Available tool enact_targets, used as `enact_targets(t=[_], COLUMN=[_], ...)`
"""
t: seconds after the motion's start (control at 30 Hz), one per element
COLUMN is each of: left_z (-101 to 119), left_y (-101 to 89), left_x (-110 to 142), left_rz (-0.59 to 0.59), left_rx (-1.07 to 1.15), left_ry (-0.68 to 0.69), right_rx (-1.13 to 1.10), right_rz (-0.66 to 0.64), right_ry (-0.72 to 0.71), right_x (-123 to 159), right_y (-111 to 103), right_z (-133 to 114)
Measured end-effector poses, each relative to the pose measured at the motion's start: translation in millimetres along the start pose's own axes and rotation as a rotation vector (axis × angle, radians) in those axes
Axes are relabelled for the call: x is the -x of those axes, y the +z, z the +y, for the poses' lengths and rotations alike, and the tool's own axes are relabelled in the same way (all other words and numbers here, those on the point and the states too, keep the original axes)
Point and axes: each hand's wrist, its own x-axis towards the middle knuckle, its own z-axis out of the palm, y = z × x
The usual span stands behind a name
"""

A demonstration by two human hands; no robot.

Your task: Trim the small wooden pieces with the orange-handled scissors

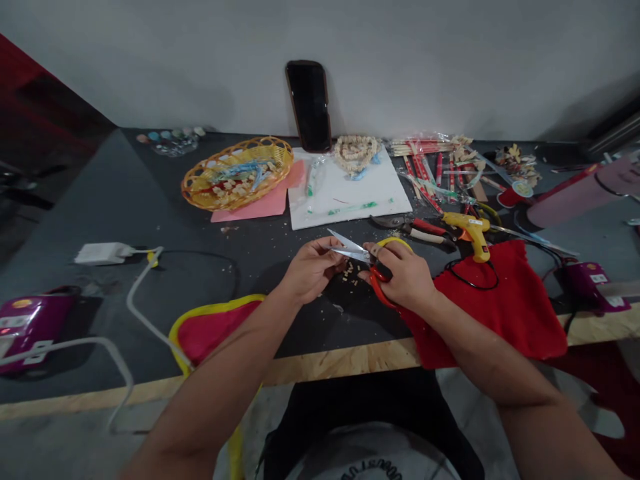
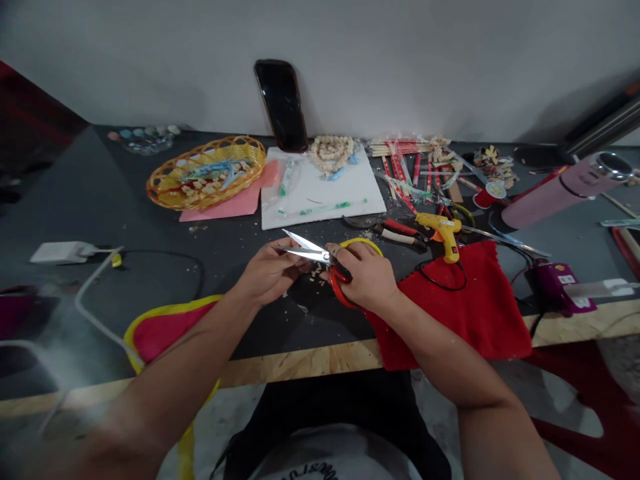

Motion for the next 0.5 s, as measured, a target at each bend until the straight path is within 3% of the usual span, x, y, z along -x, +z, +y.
enact_targets(t=[0.3, 0.5], left_z=[-0.3, 5.2], left_y=[-1.5, 3.4], left_x=[3.1, 4.6], left_rz=[0.005, -0.076], left_rx=[0.026, 0.081], left_ry=[-0.025, -0.02], right_rx=[0.083, -0.033], right_rz=[-0.004, 0.029], right_ry=[-0.034, 0.055], right_x=[3.2, 0.2], right_y=[3.4, 5.9], right_z=[-0.5, 3.6])
